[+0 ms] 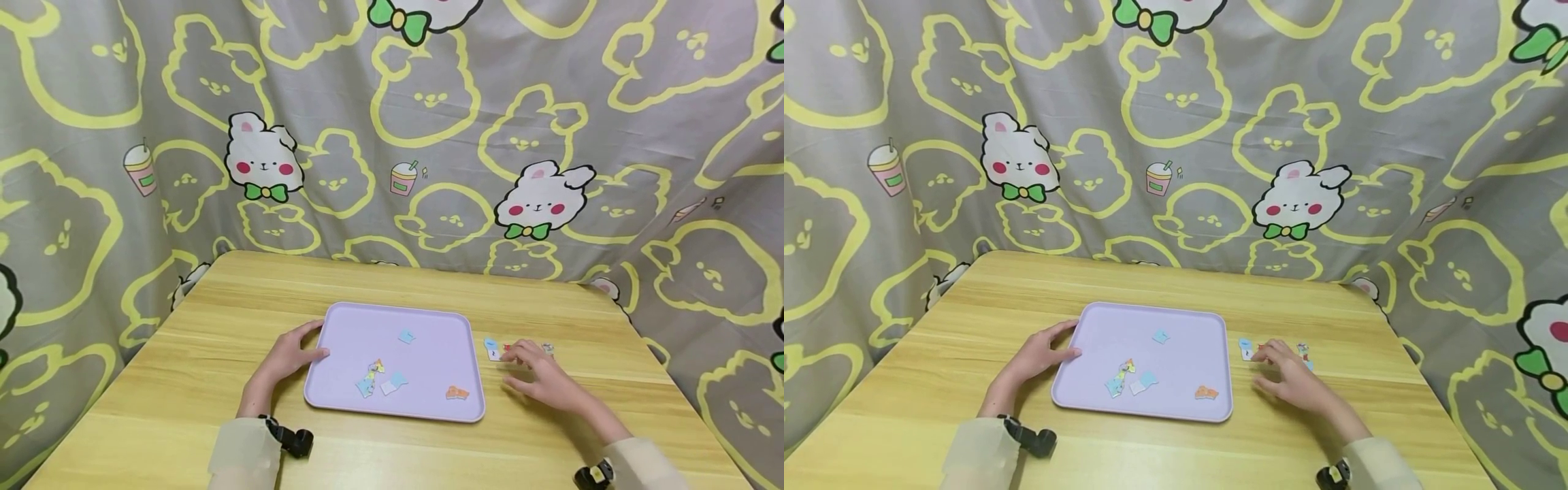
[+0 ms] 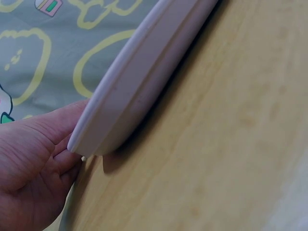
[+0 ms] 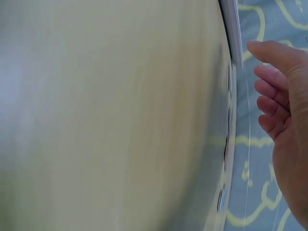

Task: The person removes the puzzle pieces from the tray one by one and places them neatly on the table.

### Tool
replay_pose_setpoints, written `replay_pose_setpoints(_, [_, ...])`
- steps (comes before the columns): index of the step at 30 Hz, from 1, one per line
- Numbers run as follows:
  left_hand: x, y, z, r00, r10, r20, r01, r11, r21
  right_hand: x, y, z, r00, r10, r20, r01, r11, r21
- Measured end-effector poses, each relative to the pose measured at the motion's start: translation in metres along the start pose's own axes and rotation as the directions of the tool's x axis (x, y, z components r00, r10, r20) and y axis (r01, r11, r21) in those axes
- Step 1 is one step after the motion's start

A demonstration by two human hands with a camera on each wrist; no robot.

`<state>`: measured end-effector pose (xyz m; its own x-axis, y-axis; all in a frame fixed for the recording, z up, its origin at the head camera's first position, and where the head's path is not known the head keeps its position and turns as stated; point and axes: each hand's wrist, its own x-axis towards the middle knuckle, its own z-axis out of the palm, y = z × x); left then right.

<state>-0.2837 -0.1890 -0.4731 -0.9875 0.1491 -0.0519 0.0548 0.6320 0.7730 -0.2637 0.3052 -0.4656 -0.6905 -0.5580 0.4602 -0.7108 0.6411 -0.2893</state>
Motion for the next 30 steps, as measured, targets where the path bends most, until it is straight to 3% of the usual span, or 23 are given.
replay_pose_setpoints(8, [0.0,0.0,0.0,1.0,0.003,-0.004,-0.003,1.0,0.003,0.011,-0.025,0.01,0.997,-0.021,0.075,0.017,0.999,0.049])
replay_pose_setpoints(15, [0.0,0.0,0.0,1.0,0.002,-0.002,-0.002,1.0,0.002,0.021,-0.036,0.018,0.989,-0.089,0.115,0.081,0.994,0.07])
replay_pose_setpoints(22, [0.0,0.0,0.0,1.0,-0.006,-0.004,0.006,1.0,0.006,0.029,-0.045,0.02,0.955,-0.081,0.286,0.06,0.995,0.082])
replay_pose_setpoints(30, [0.0,-0.001,0.001,1.0,-0.017,-0.002,0.017,1.0,0.004,0.037,-0.048,0.025,0.933,-0.179,0.311,0.15,0.982,0.114])
